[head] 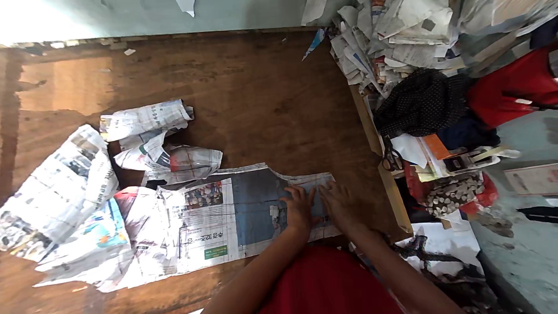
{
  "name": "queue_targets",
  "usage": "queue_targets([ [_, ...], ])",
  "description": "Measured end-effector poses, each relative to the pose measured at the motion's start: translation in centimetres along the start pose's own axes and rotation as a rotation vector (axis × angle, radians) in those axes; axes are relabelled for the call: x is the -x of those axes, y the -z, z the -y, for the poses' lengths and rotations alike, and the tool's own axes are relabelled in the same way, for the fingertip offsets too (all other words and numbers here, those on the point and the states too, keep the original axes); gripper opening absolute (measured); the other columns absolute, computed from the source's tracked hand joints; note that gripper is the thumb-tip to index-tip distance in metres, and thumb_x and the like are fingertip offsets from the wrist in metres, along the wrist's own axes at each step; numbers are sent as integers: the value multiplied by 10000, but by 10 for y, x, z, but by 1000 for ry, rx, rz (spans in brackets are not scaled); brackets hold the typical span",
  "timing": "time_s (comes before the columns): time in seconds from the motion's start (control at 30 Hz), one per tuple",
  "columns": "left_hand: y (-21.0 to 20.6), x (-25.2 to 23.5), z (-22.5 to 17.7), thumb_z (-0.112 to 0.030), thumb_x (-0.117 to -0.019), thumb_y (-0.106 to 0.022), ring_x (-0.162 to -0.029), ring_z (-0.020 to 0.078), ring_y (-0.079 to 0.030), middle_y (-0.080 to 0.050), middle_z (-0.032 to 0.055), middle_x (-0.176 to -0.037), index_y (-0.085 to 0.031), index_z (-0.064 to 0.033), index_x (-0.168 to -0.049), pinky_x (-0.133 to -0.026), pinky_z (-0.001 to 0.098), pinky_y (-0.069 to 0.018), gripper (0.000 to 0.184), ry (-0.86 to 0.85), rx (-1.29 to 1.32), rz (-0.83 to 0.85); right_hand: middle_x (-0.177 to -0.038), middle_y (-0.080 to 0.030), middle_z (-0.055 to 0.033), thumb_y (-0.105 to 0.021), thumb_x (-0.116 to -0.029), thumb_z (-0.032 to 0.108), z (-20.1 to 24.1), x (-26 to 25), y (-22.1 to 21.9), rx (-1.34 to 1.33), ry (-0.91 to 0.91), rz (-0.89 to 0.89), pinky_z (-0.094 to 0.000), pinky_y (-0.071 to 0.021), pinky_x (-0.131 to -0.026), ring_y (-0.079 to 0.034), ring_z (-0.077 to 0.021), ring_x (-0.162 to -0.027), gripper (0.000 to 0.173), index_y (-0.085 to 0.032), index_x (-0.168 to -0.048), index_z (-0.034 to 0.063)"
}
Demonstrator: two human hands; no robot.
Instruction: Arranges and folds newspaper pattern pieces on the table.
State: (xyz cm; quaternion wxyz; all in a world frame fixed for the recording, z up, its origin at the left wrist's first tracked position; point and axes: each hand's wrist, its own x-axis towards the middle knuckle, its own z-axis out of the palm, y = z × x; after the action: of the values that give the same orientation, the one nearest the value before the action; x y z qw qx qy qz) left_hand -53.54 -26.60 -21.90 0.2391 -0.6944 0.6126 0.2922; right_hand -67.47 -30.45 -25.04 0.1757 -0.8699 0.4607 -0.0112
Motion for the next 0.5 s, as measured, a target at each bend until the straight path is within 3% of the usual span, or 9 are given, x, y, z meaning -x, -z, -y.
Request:
queue_targets([
  [0.07, 2, 0, -1, -738, -852, -611, -1455, 614, -207, -136, 390, -1612, -26, -252, -1661, -980, 753, -376, 1111, 4, -17, 5, -1531, -505, -170, -436, -1083, 370, 0, 2, -2, 29, 1, 10, -624, -291, -1192, -462, -370, -1428, 451, -592, -1456, 170],
  [0.13, 3, 0, 0, -735, -849, -617, -1446, 612, -233, -170, 386, -1604, -51, -252, -1661, -970, 741, -394, 1102, 0, -24, -8, -1617, -390, -187, -360, -1080, 506, -3, 5, -6, 71, 4, 48, -695, -144, -1219, -338, -368, -1517, 640, -474, -1532, 68],
  [0.17, 3, 0, 0, -734, -849, -619, -1444, 609, -240, -182, 380, -1603, -54, -257, -1661, -965, 739, -399, 1098, -1, -22, -11, -1640, -350, -184, -320, -1066, 580, -6, 7, -9, 101, -3, 52, -711, -116, -1216, -300, -367, -1535, 736, -425, -1555, 39],
  [0.3, 1, 0, -1, -725, -852, -623, -1453, 607, -221, -165, 376, -1612, -40, -271, -1660, -974, 746, -386, 1095, -4, -7, -11, -1644, -354, -166, -286, -1037, 664, -21, 13, -21, 161, 24, -34, -726, -156, -1197, -310, -381, -1528, 828, -410, -1565, 39],
  [0.5, -11, 2, 0, -770, -827, -616, -1425, 600, -301, -266, 381, -1574, -128, -282, -1656, -957, 722, -428, 1079, -17, -19, -138, -1665, -326, -123, -336, -1041, 642, -19, 11, -4, 31, -27, 64, -692, -118, -1226, -251, -335, -1557, 784, -393, -1581, 76],
])
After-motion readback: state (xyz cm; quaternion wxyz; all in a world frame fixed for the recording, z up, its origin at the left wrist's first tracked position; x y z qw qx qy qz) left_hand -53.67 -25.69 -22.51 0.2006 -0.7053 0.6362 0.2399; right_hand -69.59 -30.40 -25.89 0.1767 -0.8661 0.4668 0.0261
